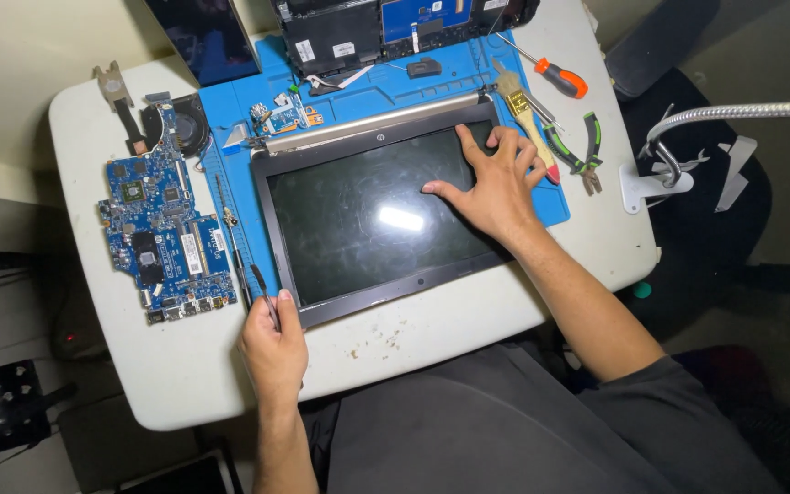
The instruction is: Disassembling a laptop by removing the motherboard and prying off the screen bezel.
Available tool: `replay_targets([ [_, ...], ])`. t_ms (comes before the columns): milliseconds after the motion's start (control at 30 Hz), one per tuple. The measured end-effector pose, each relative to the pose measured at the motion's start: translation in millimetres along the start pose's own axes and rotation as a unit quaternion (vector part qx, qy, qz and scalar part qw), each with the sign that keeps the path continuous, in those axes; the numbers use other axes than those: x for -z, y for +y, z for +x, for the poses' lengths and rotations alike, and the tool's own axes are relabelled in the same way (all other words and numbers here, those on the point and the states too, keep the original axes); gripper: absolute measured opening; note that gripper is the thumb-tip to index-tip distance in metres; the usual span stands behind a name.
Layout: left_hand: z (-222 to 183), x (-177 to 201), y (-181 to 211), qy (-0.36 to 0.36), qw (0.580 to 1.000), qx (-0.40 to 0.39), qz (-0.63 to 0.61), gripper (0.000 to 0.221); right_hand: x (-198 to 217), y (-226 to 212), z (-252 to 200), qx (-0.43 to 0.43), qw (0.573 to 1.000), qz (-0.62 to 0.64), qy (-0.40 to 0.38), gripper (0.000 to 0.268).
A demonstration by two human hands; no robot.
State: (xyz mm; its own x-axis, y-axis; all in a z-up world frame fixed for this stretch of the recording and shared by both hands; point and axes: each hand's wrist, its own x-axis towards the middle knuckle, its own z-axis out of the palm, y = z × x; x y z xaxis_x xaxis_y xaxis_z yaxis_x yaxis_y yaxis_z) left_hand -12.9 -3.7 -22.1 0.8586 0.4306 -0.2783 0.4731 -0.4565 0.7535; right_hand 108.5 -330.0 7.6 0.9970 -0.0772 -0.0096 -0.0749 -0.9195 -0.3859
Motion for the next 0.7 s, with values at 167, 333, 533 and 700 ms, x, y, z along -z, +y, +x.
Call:
replay_targets([
  [167,0,-3,-5,0.001,1.000,-0.002,-0.003,0.035,1,-2,0,-0.012,1.000,0.001,-0.005,0.091],
  [333,1,-3,-3,0.006,1.000,-0.010,-0.007,0.036,2,-2,2,-0.035,0.999,0.014,0.002,0.099],
  [533,0,-3,-3,0.006,1.000,-0.009,0.002,0.037,7,-7,3,-0.043,0.999,0.020,-0.002,0.104],
  [700,0,-5,-6,0.018,1.000,-0.014,0.003,0.037,11,-10,2,-0.051,0.998,0.020,-0.007,0.107],
])
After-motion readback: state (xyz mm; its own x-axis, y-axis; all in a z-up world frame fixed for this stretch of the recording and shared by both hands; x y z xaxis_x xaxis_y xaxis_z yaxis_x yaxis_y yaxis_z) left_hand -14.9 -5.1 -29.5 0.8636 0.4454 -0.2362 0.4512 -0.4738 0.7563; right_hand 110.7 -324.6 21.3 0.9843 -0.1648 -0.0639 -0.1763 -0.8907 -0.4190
